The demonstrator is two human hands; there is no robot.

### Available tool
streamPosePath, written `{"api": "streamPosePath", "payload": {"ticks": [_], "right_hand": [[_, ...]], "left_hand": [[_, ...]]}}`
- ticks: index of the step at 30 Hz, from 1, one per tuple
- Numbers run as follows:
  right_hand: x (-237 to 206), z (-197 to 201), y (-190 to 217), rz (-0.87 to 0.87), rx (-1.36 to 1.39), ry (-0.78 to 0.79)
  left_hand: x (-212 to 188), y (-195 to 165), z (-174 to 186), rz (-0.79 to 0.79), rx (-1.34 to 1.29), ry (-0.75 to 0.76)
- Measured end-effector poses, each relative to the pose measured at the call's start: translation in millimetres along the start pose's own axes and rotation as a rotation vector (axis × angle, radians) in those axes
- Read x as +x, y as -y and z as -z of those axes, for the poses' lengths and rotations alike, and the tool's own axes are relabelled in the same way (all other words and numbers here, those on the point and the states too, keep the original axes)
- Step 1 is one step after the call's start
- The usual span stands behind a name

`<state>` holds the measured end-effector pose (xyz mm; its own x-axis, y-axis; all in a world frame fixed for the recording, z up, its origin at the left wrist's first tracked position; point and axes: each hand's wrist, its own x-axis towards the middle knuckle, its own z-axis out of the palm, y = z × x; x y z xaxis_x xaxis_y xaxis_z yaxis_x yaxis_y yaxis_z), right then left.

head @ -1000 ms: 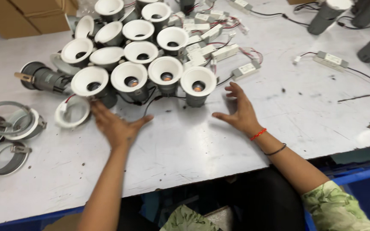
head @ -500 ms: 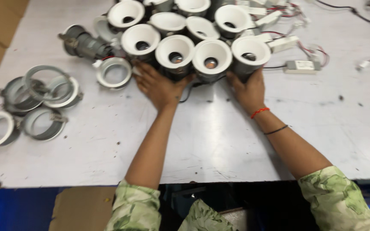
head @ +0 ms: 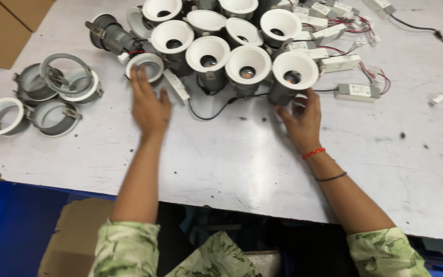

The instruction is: The person assembles recessed light fixtures by hand. They pick up metal rings from a blue bin, attach them to the light housing, and connect the power driver to the fixture. The person repeats this process for multiple units, placing completed fixtures on the table.

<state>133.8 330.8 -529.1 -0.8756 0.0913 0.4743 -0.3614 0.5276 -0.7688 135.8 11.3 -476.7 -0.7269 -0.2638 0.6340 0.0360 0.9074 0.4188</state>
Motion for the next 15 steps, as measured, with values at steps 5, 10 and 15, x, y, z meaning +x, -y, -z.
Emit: {"api": "streamPosePath", "payload": {"ticks": [5,10,15], "right_hand": [[-17,24,-3,-0.045,-0.010,0.098],[-18,27,1,-0.080,0.046,0.102],[-17,26,2,-0.074,0.055,0.105]], "left_hand": [[10,-2,6,0.095,-0.005,0.079],[6,-7,17,0.388,-0.429,-0.123],[8,-6,24,0.531,-0.981,-0.311]]}}
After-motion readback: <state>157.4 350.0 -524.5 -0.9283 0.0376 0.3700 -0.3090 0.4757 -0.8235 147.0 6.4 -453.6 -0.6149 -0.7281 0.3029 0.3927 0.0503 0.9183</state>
